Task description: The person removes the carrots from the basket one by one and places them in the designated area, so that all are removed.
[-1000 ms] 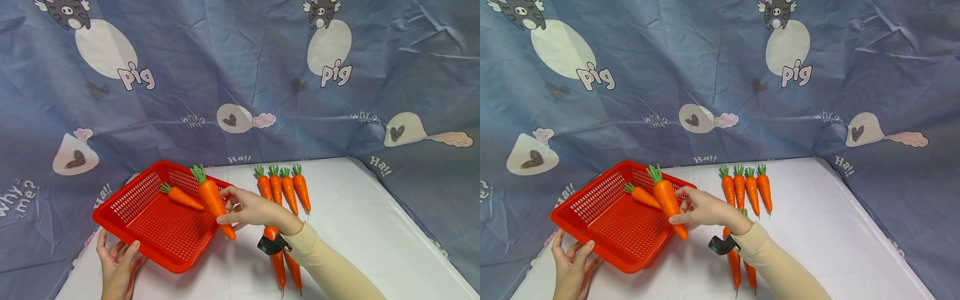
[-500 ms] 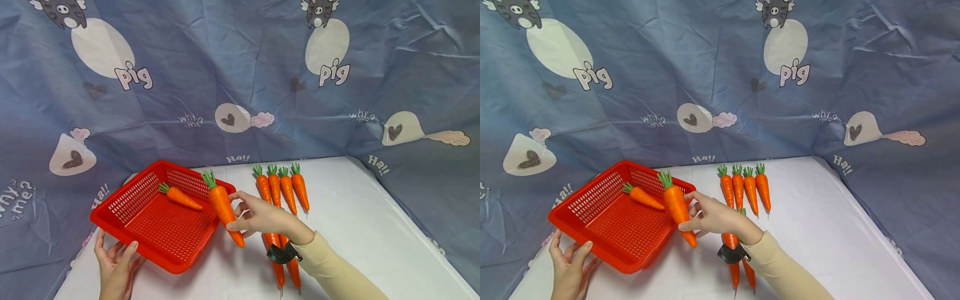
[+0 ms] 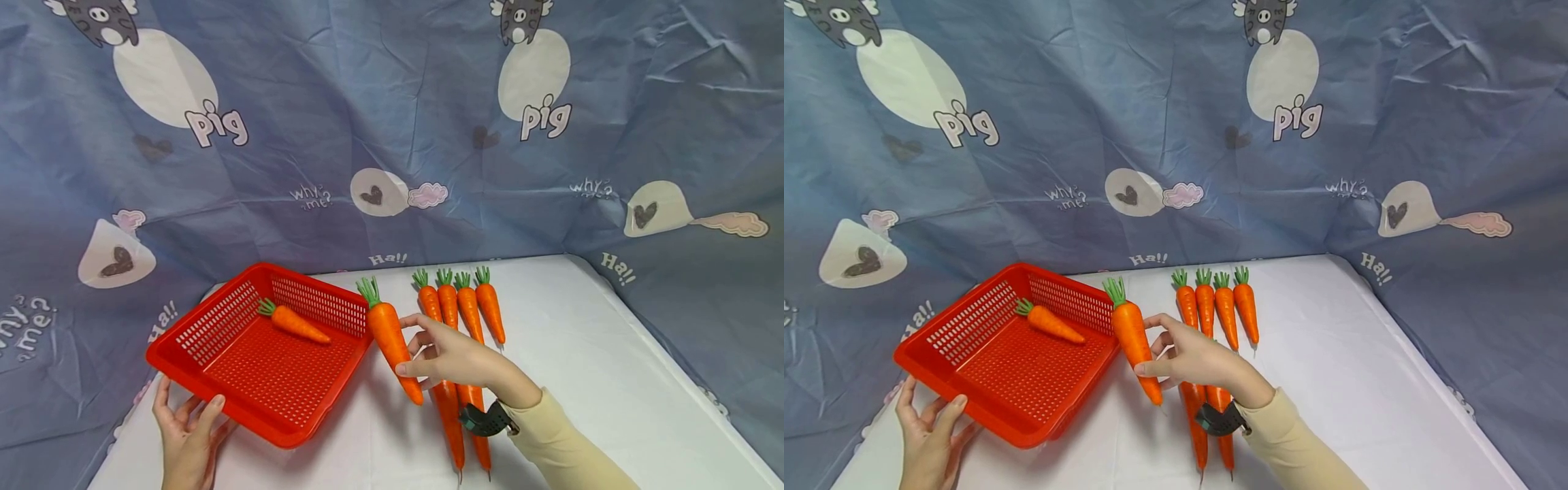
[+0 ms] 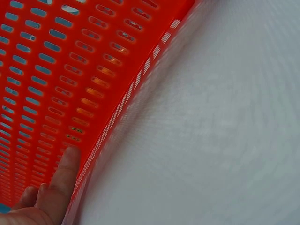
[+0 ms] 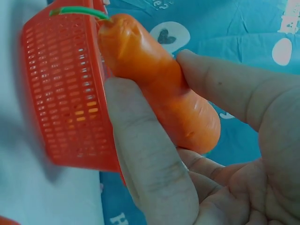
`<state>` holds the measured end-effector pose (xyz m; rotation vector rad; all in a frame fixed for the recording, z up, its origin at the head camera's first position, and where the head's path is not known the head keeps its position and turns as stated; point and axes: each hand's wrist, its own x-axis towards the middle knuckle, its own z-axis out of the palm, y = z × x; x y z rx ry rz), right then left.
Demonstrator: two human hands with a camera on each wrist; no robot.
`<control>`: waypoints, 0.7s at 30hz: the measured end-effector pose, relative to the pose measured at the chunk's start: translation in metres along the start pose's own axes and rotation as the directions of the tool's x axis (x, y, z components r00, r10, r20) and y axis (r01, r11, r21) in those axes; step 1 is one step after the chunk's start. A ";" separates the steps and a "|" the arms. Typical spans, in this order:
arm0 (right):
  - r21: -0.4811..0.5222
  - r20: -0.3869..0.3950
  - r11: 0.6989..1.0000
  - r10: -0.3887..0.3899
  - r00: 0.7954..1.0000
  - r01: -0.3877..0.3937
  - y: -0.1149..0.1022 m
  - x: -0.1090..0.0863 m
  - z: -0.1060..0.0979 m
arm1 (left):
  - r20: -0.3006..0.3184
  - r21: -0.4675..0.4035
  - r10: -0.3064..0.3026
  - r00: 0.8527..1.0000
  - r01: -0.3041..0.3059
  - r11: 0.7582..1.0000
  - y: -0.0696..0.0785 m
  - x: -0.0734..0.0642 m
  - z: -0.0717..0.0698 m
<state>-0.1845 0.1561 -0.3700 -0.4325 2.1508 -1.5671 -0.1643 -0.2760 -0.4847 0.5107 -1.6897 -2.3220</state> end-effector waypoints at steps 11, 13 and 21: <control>-0.008 -0.036 1.000 -0.007 0.999 0.007 0.012 -0.018 -0.011 | 0.003 -0.003 0.016 1.000 -0.016 1.000 0.000 0.000 0.001; -0.011 -0.044 1.000 -0.008 0.999 0.007 0.014 -0.021 -0.013 | 0.002 -0.003 0.015 1.000 -0.015 1.000 0.000 0.000 0.001; -0.008 -0.084 1.000 0.019 0.996 -0.020 0.022 -0.035 -0.021 | -0.014 -0.004 0.008 1.000 -0.009 1.000 0.000 -0.001 0.002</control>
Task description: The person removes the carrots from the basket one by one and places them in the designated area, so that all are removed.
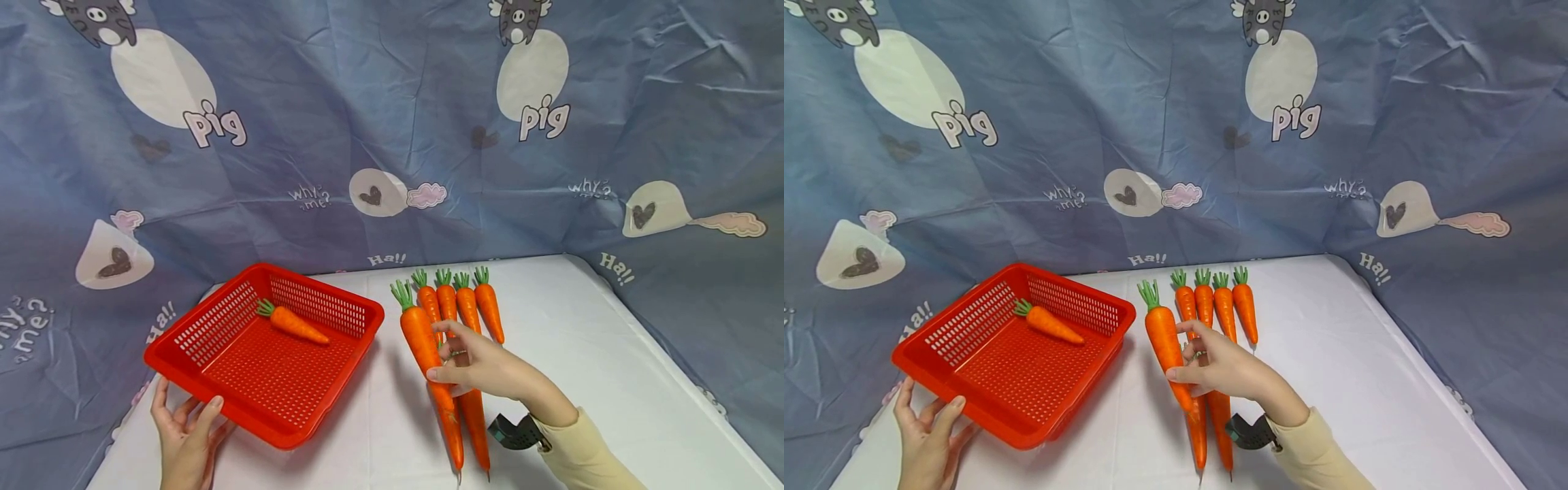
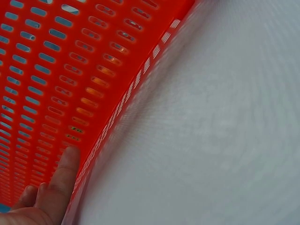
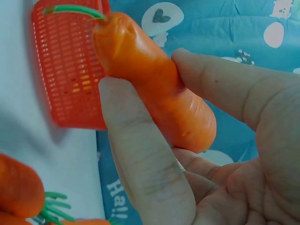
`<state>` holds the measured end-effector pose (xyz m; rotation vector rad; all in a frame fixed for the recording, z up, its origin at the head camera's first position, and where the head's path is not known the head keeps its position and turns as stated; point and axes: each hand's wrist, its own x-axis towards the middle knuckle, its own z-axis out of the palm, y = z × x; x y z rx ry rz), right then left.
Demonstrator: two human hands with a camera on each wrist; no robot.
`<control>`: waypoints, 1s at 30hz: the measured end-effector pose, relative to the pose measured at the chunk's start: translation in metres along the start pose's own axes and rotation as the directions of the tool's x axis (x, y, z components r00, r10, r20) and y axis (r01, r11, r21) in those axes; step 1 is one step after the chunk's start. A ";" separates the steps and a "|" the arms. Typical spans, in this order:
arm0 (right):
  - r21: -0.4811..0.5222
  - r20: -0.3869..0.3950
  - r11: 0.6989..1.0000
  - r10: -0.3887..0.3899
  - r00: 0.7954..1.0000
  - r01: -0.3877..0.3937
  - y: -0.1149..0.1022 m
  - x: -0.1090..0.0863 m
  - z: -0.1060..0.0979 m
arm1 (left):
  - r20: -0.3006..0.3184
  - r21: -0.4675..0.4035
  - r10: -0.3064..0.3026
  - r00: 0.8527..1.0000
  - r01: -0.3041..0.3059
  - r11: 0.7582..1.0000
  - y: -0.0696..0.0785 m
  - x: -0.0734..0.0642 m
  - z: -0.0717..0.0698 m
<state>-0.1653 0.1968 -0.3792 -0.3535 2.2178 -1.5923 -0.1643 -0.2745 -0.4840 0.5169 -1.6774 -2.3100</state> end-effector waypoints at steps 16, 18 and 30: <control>0.017 -0.021 1.000 0.002 1.000 -0.002 0.024 -0.021 -0.014 | -0.016 -0.001 -0.011 1.000 0.011 1.000 0.000 0.001 0.000; 0.018 -0.026 1.000 0.008 1.000 -0.008 0.028 -0.024 -0.015 | -0.015 -0.003 -0.008 1.000 0.008 1.000 0.001 0.001 0.000; 0.066 -0.049 0.997 0.032 0.998 -0.029 0.049 -0.042 -0.020 | -0.016 0.014 -0.020 1.000 0.020 1.000 0.001 0.000 0.000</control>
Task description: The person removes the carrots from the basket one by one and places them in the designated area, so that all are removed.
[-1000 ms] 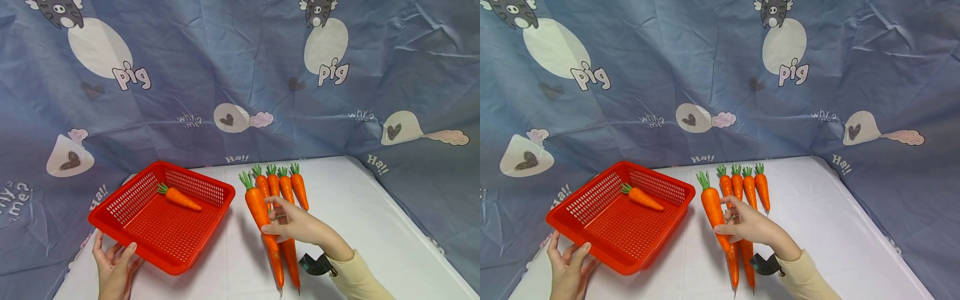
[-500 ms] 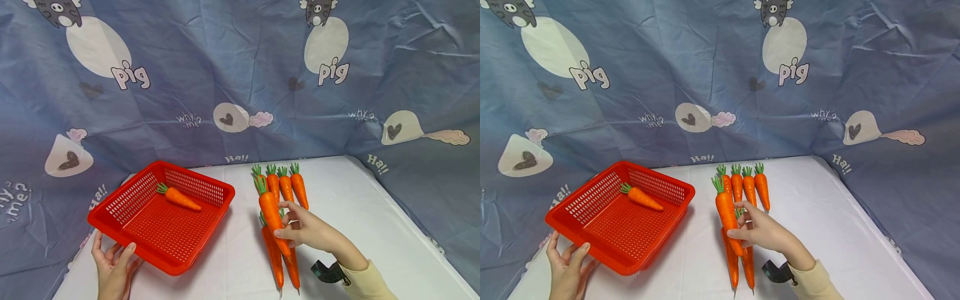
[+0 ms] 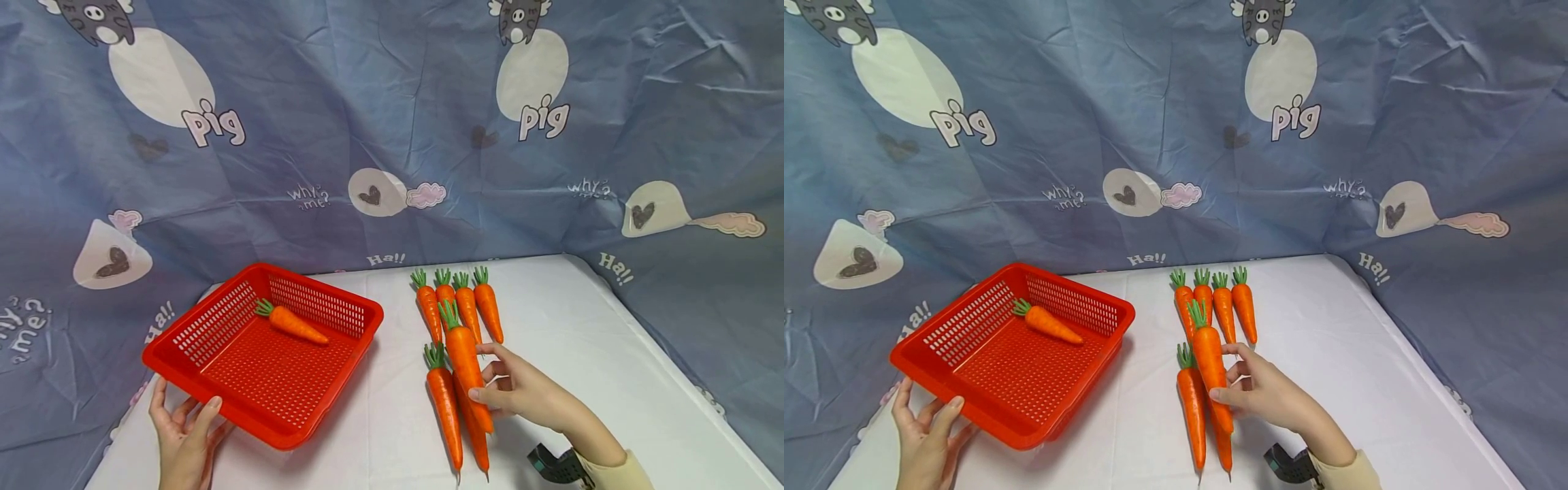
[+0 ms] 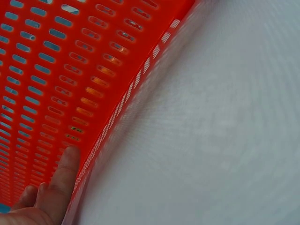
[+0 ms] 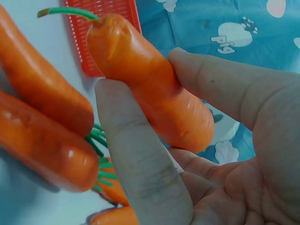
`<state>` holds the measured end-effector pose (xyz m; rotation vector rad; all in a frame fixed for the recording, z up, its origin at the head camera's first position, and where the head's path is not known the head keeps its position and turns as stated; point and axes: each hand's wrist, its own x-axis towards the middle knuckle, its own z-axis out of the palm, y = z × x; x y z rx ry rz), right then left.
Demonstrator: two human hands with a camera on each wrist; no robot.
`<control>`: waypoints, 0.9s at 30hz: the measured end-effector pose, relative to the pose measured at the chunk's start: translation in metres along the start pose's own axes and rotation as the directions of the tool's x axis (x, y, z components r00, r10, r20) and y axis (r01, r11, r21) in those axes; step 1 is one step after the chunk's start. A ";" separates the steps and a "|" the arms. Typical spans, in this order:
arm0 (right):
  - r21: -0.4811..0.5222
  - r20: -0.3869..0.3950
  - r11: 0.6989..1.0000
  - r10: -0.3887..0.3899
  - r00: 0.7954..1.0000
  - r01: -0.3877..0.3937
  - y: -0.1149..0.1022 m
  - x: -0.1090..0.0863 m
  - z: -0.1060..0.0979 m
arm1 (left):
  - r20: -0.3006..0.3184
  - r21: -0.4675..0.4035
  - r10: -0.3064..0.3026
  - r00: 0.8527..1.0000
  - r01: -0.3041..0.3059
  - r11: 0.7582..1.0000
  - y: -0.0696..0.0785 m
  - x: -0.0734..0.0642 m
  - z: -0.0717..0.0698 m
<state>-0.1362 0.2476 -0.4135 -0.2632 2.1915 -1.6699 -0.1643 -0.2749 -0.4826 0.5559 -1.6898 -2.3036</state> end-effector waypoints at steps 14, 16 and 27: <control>0.065 -0.047 0.996 0.062 0.997 -0.059 0.018 -0.014 -0.002 | -0.008 -0.018 0.001 1.000 -0.001 1.000 0.001 0.003 -0.003; 0.067 -0.051 0.996 0.061 0.997 -0.057 0.021 -0.015 -0.002 | -0.010 -0.028 0.008 1.000 -0.008 1.000 0.001 0.003 -0.002; 0.061 -0.089 0.993 0.104 0.991 -0.099 0.042 -0.031 -0.004 | -0.019 -0.005 -0.010 1.000 0.010 1.000 -0.001 0.002 0.000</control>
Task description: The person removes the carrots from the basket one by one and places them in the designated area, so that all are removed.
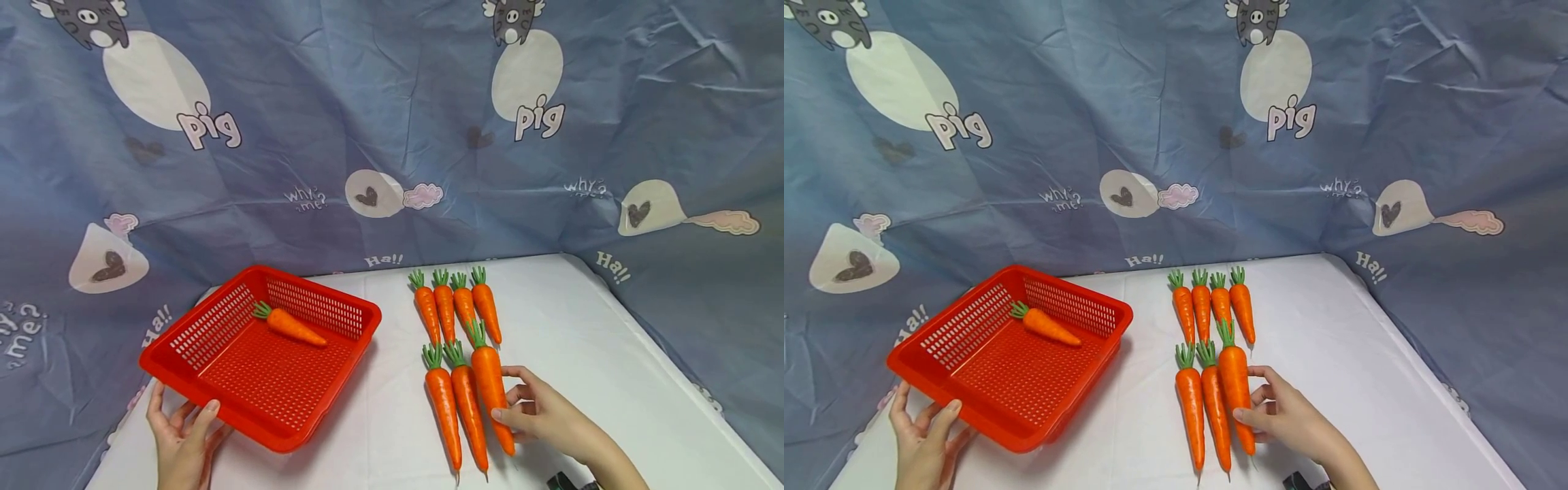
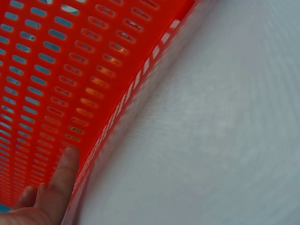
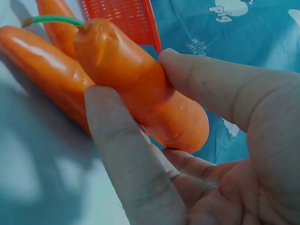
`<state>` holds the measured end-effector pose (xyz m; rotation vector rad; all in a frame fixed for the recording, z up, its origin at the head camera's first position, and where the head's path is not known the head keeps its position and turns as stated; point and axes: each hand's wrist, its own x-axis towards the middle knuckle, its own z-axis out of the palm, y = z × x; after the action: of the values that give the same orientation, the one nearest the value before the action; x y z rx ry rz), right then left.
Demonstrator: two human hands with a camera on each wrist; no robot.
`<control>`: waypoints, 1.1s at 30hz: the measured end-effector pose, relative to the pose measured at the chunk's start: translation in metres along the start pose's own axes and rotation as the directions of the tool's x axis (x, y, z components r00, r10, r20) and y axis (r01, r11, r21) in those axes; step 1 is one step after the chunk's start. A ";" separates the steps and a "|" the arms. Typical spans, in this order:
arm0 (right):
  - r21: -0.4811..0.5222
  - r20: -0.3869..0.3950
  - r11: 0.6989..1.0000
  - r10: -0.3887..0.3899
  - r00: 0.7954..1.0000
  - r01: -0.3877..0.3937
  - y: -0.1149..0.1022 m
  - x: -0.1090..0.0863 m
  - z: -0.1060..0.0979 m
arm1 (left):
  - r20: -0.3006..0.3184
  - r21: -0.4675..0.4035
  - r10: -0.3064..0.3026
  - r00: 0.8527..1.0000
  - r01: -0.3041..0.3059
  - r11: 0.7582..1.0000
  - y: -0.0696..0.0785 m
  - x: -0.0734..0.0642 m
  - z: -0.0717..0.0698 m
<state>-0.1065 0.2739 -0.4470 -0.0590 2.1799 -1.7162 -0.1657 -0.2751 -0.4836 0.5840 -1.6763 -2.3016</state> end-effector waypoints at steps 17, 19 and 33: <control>-0.021 -0.039 0.998 0.064 0.997 -0.065 0.019 -0.013 -0.003 | 0.006 0.011 0.002 1.000 -0.002 1.000 -0.002 0.001 -0.001; -0.019 -0.041 0.997 0.069 0.997 -0.070 0.020 -0.013 -0.003 | 0.002 0.017 -0.002 1.000 0.002 1.000 -0.002 0.001 -0.001; -0.031 -0.079 0.989 0.140 0.987 -0.143 0.023 -0.007 -0.001 | -0.015 0.015 -0.007 1.000 0.007 1.000 -0.001 0.002 0.000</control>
<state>-0.0960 0.2825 -0.4673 0.1508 2.2129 -1.6247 -0.1670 -0.2760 -0.4847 0.6098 -1.6881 -2.2857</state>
